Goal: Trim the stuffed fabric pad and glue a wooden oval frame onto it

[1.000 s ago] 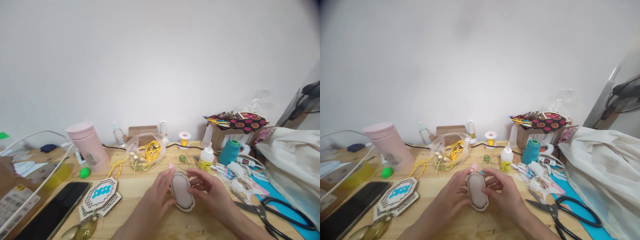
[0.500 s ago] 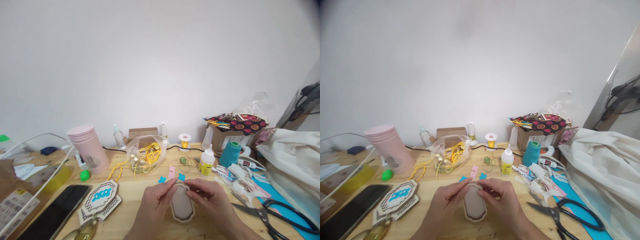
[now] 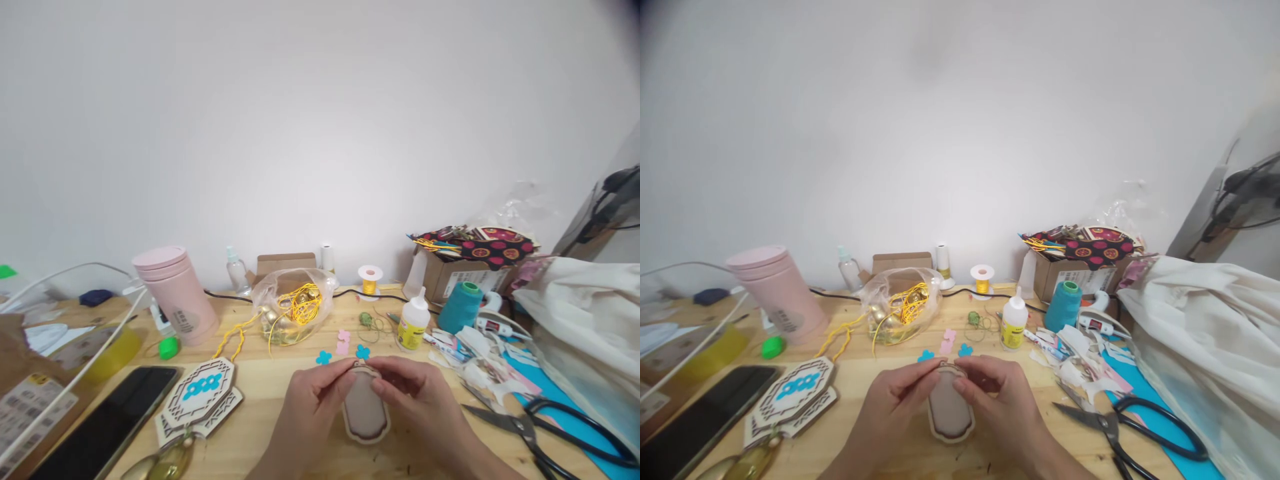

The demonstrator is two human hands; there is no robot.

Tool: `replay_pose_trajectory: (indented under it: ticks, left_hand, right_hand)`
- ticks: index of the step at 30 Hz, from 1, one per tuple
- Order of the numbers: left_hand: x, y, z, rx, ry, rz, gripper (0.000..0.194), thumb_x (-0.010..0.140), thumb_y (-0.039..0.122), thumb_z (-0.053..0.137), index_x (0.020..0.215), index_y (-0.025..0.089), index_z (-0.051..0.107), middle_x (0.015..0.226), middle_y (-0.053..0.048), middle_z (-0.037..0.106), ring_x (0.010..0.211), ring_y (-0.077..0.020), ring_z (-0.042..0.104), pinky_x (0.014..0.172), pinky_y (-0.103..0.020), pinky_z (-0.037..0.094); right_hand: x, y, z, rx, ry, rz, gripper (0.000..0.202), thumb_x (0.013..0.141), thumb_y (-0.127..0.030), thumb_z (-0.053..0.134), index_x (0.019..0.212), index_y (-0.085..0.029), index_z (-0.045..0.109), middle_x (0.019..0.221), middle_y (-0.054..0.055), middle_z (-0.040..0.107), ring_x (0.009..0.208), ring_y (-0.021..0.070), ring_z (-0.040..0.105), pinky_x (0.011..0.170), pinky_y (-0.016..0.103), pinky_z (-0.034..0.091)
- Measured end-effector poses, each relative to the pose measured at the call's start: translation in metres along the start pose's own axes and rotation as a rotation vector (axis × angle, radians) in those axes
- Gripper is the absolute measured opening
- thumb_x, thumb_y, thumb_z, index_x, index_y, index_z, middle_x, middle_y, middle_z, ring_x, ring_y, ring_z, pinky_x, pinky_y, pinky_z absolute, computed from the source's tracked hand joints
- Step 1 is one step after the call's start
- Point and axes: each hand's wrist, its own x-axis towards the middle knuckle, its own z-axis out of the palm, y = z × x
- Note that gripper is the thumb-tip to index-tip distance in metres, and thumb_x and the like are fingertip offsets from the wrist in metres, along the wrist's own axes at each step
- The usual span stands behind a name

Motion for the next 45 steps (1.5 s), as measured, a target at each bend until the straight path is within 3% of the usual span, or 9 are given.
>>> replay_pose_trajectory:
  ticks: [8, 16, 26, 33, 36, 40, 43, 45]
  left_hand:
    - [-0.001, 0.002, 0.002, -0.209, -0.032, -0.114, 0.023, 0.077, 0.032, 0.056, 0.097, 0.027, 0.066, 0.095, 0.002, 0.071, 0.084, -0.0169, 0.064, 0.076, -0.024, 0.049]
    - [0.0, 0.011, 0.003, -0.134, -0.066, -0.014, 0.022, 0.079, 0.028, 0.053, 0.097, 0.029, 0.066, 0.084, 0.004, 0.072, 0.073, -0.0137, 0.063, 0.065, -0.019, 0.047]
    - [0.002, 0.002, 0.004, -0.214, 0.01, -0.06, 0.02, 0.077, 0.03, 0.056, 0.089, 0.023, 0.07, 0.089, -0.002, 0.072, 0.085, -0.0203, 0.063, 0.076, -0.026, 0.047]
    - [0.001, 0.003, -0.001, -0.175, 0.003, -0.013, 0.022, 0.076, 0.03, 0.056, 0.093, 0.023, 0.069, 0.085, -0.002, 0.072, 0.078, -0.0197, 0.063, 0.069, -0.024, 0.047]
    - [0.001, 0.005, -0.002, -0.147, -0.009, 0.007, 0.022, 0.077, 0.03, 0.056, 0.091, 0.022, 0.07, 0.082, -0.003, 0.072, 0.076, -0.0195, 0.063, 0.067, -0.023, 0.047]
    - [0.002, 0.008, -0.005, -0.162, 0.032, -0.021, 0.018, 0.075, 0.031, 0.057, 0.082, 0.021, 0.071, 0.077, -0.002, 0.072, 0.072, -0.0177, 0.062, 0.064, -0.021, 0.047]
    - [0.005, 0.007, -0.009, -0.368, 0.103, -0.149, 0.018, 0.071, 0.032, 0.062, 0.079, 0.02, 0.072, 0.075, -0.002, 0.073, 0.072, -0.018, 0.063, 0.066, -0.023, 0.049]
    - [0.007, 0.004, -0.013, -0.516, 0.087, -0.237, 0.021, 0.07, 0.033, 0.063, 0.083, 0.018, 0.071, 0.073, -0.003, 0.073, 0.069, -0.0177, 0.064, 0.065, -0.025, 0.051]
  right_hand:
    - [0.0, -0.007, -0.004, 0.104, -0.015, -0.015, 0.012, 0.072, -0.03, 0.063, 0.08, -0.029, 0.071, 0.076, 0.0, 0.07, 0.07, 0.0161, 0.062, 0.059, 0.022, 0.049]
    - [0.0, -0.006, -0.004, 0.117, 0.004, -0.055, 0.009, 0.071, -0.027, 0.064, 0.075, -0.025, 0.071, 0.069, 0.0, 0.065, 0.065, 0.0144, 0.058, 0.058, 0.022, 0.047]
    - [0.006, -0.009, -0.003, 0.164, 0.074, -0.028, 0.01, 0.066, -0.03, 0.067, 0.073, -0.023, 0.071, 0.073, 0.002, 0.067, 0.068, 0.016, 0.059, 0.061, 0.023, 0.046]
    - [0.015, -0.031, -0.01, -0.001, -0.091, 0.038, 0.022, 0.072, -0.038, 0.059, 0.069, -0.017, 0.069, 0.066, 0.002, 0.065, 0.062, 0.0135, 0.055, 0.057, 0.022, 0.041]
    - [0.021, -0.04, -0.01, -0.177, -0.138, 0.04, 0.022, 0.072, -0.035, 0.058, 0.067, -0.015, 0.067, 0.062, 0.002, 0.063, 0.056, 0.0127, 0.053, 0.051, 0.022, 0.038]
    - [0.029, -0.043, -0.011, -0.459, 0.0, -0.103, 0.017, 0.074, -0.03, 0.053, 0.064, -0.018, 0.06, 0.06, 0.0, 0.059, 0.057, 0.0138, 0.05, 0.052, 0.023, 0.036]
    - [0.032, -0.036, -0.015, -0.472, 0.141, -0.11, 0.027, 0.078, -0.036, 0.047, 0.057, -0.019, 0.051, 0.054, -0.001, 0.049, 0.053, 0.0131, 0.043, 0.052, 0.025, 0.032]
    - [0.031, -0.03, -0.016, -0.427, 0.146, -0.089, 0.039, 0.081, -0.043, 0.038, 0.05, -0.019, 0.042, 0.048, -0.003, 0.041, 0.049, 0.0117, 0.038, 0.05, 0.024, 0.032]
